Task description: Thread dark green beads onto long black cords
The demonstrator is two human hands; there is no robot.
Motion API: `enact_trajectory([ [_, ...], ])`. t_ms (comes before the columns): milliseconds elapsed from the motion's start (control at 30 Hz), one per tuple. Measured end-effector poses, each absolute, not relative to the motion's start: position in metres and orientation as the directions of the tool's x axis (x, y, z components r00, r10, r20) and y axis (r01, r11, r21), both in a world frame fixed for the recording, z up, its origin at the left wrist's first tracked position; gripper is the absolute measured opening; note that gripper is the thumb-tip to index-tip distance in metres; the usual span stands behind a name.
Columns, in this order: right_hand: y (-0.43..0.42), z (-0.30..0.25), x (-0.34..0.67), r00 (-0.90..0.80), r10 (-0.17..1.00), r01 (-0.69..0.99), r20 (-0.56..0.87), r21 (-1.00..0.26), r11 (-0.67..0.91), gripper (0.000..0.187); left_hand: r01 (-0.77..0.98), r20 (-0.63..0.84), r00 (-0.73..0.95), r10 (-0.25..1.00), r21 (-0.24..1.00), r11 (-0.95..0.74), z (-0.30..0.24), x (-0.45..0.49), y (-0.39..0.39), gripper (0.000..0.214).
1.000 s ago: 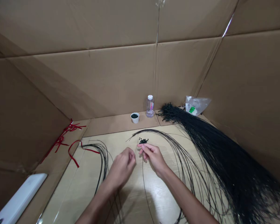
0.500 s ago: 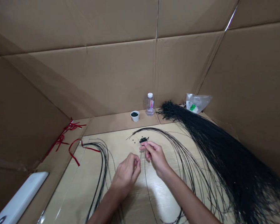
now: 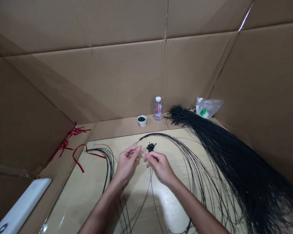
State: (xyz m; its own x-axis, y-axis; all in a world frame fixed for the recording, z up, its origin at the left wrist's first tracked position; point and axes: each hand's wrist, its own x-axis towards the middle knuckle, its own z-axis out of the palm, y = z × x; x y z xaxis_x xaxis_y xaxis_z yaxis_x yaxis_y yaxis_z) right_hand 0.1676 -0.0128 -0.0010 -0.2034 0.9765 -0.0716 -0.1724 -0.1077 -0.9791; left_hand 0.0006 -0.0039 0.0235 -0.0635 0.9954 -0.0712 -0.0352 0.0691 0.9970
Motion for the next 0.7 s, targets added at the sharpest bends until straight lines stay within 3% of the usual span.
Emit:
enact_trajectory([
  [133,-0.014,-0.002,0.171,-0.230,0.973,-0.002,0.009,-1.000,0.009,0.047,-0.119,-0.075,-0.078,0.994,0.991,0.065,0.012,0.000,0.004,0.036],
  [533,-0.020,0.007,0.177,-0.365,0.915,0.350,0.172,-0.885,0.306,0.035,0.157,0.047,0.162,0.986,0.985,-0.073,0.018,-0.016,-0.005,0.021],
  [700,-0.021,0.009,0.179,-0.404,0.901,0.405,0.160,-0.851,0.333,0.032,0.192,0.075,0.198,0.977,0.975,-0.114,0.020,-0.018,-0.007,0.020],
])
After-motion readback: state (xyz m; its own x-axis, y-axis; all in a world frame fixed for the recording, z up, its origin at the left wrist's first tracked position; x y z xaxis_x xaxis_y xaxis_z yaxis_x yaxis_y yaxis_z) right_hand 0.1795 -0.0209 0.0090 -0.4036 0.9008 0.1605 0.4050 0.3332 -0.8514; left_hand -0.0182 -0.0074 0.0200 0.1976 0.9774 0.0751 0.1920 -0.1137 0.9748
